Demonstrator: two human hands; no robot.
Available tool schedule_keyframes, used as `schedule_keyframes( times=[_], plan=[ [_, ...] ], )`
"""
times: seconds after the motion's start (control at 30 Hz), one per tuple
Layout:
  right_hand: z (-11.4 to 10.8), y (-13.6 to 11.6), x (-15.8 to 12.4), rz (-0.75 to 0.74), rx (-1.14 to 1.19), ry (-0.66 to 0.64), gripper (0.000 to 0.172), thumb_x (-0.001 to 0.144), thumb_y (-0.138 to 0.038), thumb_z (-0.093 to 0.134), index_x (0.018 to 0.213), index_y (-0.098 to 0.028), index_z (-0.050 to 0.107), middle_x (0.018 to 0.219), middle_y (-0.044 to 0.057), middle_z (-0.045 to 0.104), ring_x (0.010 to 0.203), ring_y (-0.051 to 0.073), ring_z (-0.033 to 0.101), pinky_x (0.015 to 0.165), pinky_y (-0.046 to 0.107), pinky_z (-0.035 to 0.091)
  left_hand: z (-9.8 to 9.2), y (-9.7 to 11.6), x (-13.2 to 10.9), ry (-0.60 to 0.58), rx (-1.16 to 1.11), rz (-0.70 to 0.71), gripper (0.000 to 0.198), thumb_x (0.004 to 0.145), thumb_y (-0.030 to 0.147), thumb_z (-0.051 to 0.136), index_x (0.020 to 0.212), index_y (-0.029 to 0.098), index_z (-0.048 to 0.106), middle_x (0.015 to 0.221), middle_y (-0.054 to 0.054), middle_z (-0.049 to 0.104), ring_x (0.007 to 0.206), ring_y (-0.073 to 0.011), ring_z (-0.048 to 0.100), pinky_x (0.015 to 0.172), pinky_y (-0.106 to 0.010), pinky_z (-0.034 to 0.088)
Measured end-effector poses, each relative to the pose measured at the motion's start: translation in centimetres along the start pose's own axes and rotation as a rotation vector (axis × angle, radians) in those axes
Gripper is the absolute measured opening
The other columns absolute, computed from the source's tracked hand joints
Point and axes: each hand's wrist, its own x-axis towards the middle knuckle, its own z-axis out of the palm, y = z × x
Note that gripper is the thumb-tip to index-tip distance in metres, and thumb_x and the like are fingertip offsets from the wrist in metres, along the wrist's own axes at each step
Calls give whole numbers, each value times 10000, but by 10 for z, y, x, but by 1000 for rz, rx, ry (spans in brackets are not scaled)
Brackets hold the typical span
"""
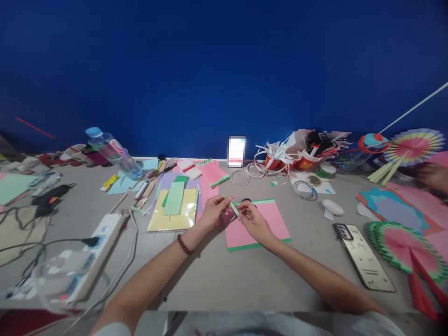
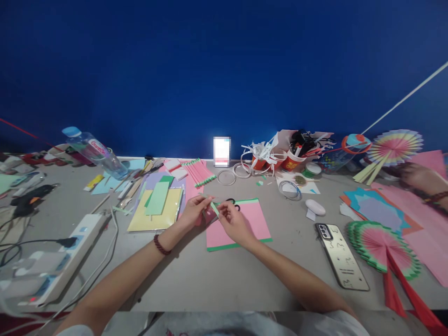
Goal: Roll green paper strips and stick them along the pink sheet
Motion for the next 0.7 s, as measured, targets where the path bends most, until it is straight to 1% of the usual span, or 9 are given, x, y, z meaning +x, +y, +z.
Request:
schedule_keyframes(
  times=[0.13, 0.2, 0.27, 0.37, 0.43, 0.5, 0.57, 0.63, 0.7],
  plan=[
    [2, -10, -1, 35, 67, -75, 215, 836, -225, 508, 1050, -242, 521, 727, -26, 534, 651, 127, 528, 582, 244, 442, -4, -1, 3, 39, 8, 7, 372, 650, 467, 759, 807, 131, 727, 541, 24, 534, 498, -82, 463, 479, -208, 367],
    [-6, -16, 4, 30, 42, -108, 194, 846, -249, 510, 1035, -234, 550, 668, -35, 532, 590, 122, 507, 540, 238, 422, -6, -2, 5, 67, 5, 21, 347, 641, 457, 764, 744, 131, 711, 528, 29, 522, 494, -80, 455, 483, -209, 370],
    [-21, -21, 15, 8, -59, -74, 146, 867, -278, 490, 952, -223, 595, 681, -13, 578, 574, 124, 510, 537, 247, 424, -7, -2, 7, 85, 3, 45, 332, 629, 448, 769, 693, 132, 690, 503, 38, 498, 483, -74, 433, 483, -209, 363],
    [-53, -18, 42, -72, -338, 36, 168, 862, -263, 485, 927, -223, 635, 855, 35, 663, 701, 163, 576, 636, 297, 467, -6, -3, 10, 87, 0, 59, 330, 605, 438, 777, 694, 138, 674, 511, 41, 509, 474, -69, 423, 483, -213, 360],
    [-72, -10, 62, -150, -507, 37, 208, 844, -206, 477, 974, -213, 639, 957, 59, 673, 800, 195, 603, 733, 344, 486, -6, -5, 10, 86, 2, 60, 333, 594, 440, 778, 679, 142, 657, 526, 37, 530, 476, -72, 437, 489, -217, 369],
    [-84, 0, 80, -237, -662, 18, 282, 832, -155, 471, 1053, -206, 639, 1080, 83, 658, 954, 229, 599, 890, 403, 457, -6, -6, 10, 81, 12, 66, 336, 602, 449, 769, 630, 146, 626, 512, 37, 522, 475, -75, 446, 494, -219, 370],
    [-89, 10, 94, -289, -781, -5, 333, 829, -117, 463, 1103, -189, 638, 1159, 108, 637, 1072, 257, 561, 972, 439, 413, -6, -8, 9, 66, 29, 73, 351, 621, 459, 756, 586, 146, 601, 491, 38, 503, 470, -74, 440, 493, -218, 360],
    [-88, 17, 103, -293, -840, -11, 320, 830, -97, 464, 1065, -183, 663, 1143, 123, 637, 1069, 266, 557, 960, 445, 420, -6, -9, 8, 45, 48, 79, 363, 645, 471, 739, 580, 142, 600, 489, 36, 496, 469, -73, 431, 488, -217, 345],
    [-85, 20, 108, -287, -853, -11, 270, 828, -91, 479, 963, -187, 693, 1062, 126, 650, 1018, 267, 567, 911, 435, 443, -6, -10, 7, 23, 69, 84, 373, 672, 491, 716, 604, 139, 613, 499, 31, 499, 473, -78, 434, 479, -218, 333]
  ],
)
